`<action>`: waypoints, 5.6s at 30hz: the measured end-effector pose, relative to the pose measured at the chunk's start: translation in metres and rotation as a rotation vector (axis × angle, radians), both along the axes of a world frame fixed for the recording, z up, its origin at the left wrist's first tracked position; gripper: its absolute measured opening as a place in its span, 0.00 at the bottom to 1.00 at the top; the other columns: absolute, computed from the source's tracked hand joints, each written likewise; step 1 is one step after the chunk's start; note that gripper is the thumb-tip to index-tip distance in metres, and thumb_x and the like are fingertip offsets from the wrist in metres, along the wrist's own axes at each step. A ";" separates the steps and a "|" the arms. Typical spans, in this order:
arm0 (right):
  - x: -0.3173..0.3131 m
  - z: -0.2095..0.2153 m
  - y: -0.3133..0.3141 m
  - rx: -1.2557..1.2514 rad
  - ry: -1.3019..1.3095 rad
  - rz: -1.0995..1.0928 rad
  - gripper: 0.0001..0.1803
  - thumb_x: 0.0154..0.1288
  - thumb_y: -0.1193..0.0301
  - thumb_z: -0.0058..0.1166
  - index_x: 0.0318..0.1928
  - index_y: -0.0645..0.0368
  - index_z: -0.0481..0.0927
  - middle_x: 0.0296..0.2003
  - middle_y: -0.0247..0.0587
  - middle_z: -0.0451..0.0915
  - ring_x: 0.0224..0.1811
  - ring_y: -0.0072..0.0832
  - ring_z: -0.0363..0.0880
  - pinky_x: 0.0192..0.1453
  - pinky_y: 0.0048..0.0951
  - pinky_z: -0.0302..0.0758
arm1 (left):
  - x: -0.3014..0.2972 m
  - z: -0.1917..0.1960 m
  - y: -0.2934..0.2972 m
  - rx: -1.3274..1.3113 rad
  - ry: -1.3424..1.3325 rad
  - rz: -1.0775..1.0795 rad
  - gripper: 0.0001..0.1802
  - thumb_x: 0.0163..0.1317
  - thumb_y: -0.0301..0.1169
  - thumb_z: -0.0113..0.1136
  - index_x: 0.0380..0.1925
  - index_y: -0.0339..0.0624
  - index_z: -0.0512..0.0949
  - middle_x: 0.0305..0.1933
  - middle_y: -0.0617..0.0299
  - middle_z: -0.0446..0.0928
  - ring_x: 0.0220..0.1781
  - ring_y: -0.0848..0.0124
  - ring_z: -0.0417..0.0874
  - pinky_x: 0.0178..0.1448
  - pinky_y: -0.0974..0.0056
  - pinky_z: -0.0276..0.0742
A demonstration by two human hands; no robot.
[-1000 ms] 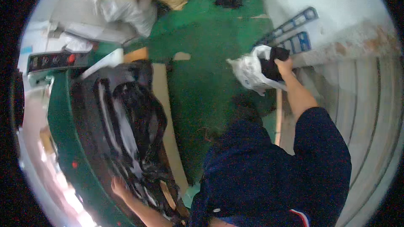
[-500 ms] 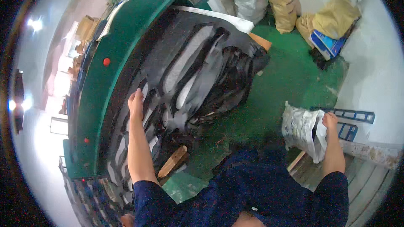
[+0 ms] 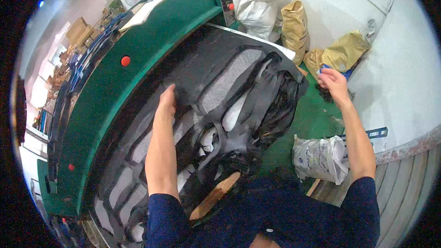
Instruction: The person is extracting die-cut material pieces from a large machine sheet and placing them into a collection bag, then uses scissors to trim or separate pieces.
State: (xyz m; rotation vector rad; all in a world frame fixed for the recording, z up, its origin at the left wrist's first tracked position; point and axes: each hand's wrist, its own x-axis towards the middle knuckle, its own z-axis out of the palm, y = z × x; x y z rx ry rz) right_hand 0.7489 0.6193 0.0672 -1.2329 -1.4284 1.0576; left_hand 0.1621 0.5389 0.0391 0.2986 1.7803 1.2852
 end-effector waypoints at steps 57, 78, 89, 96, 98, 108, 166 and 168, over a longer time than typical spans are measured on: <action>-0.452 0.006 0.020 0.763 -1.016 0.872 0.40 0.40 0.58 0.71 0.55 0.60 0.74 0.49 0.47 0.72 0.54 0.44 0.71 0.56 0.44 0.70 | 0.000 -0.020 -0.019 0.534 -0.654 0.169 0.20 0.61 0.52 0.58 0.31 0.47 0.80 0.26 0.67 0.79 0.28 0.74 0.75 0.35 0.67 0.68; -0.397 0.034 0.115 0.354 -0.200 0.415 0.19 0.45 0.68 0.65 0.38 0.66 0.80 0.34 0.46 0.84 0.37 0.35 0.83 0.45 0.34 0.78 | 0.007 -0.034 -0.025 0.503 -0.306 0.209 0.13 0.65 0.36 0.58 0.28 0.37 0.73 0.24 0.57 0.77 0.30 0.62 0.82 0.36 0.58 0.79; -0.119 0.191 0.106 0.612 0.580 -0.047 0.14 0.55 0.75 0.66 0.42 0.68 0.83 0.39 0.38 0.84 0.40 0.26 0.82 0.51 0.27 0.77 | 0.006 -0.037 -0.013 0.473 -0.082 0.258 0.17 0.60 0.30 0.62 0.15 0.46 0.68 0.17 0.69 0.65 0.20 0.76 0.68 0.26 0.67 0.63; 0.031 0.179 -0.027 0.549 0.276 -0.566 0.10 0.52 0.75 0.65 0.33 0.69 0.83 0.30 0.39 0.82 0.32 0.28 0.81 0.38 0.29 0.78 | -0.036 -0.057 -0.014 0.449 0.404 -0.012 0.13 0.64 0.34 0.59 0.33 0.31 0.77 0.30 0.60 0.79 0.31 0.69 0.79 0.38 0.63 0.77; 0.081 0.129 -0.056 0.511 0.265 -0.609 0.12 0.53 0.74 0.65 0.38 0.67 0.83 0.34 0.38 0.83 0.35 0.26 0.81 0.43 0.28 0.77 | -0.008 -0.047 -0.004 0.471 0.217 0.082 0.13 0.61 0.35 0.63 0.32 0.34 0.78 0.27 0.64 0.75 0.28 0.72 0.76 0.33 0.64 0.72; 0.280 -0.199 -0.167 0.022 -0.040 -1.163 0.16 0.48 0.71 0.64 0.41 0.62 0.84 0.33 0.40 0.85 0.36 0.27 0.82 0.43 0.30 0.77 | 0.048 0.010 -0.042 0.071 0.536 0.046 0.19 0.57 0.37 0.64 0.42 0.33 0.80 0.36 0.60 0.79 0.37 0.69 0.77 0.36 0.65 0.68; -0.563 0.154 -0.251 0.585 -0.299 1.330 0.14 0.66 0.72 0.57 0.50 0.64 0.78 0.35 0.34 0.81 0.38 0.17 0.76 0.44 0.22 0.75 | -0.204 -0.022 -0.515 1.091 -0.288 1.223 0.65 0.54 0.63 0.57 0.73 0.33 0.30 0.79 0.48 0.34 0.81 0.58 0.35 0.79 0.53 0.33; -0.606 0.137 -0.289 0.648 -0.304 1.473 0.14 0.65 0.72 0.57 0.50 0.63 0.78 0.37 0.42 0.83 0.40 0.26 0.80 0.47 0.28 0.77 | -0.209 -0.025 -0.525 1.089 -0.321 1.222 0.66 0.54 0.64 0.56 0.72 0.30 0.30 0.79 0.46 0.34 0.81 0.56 0.36 0.80 0.53 0.33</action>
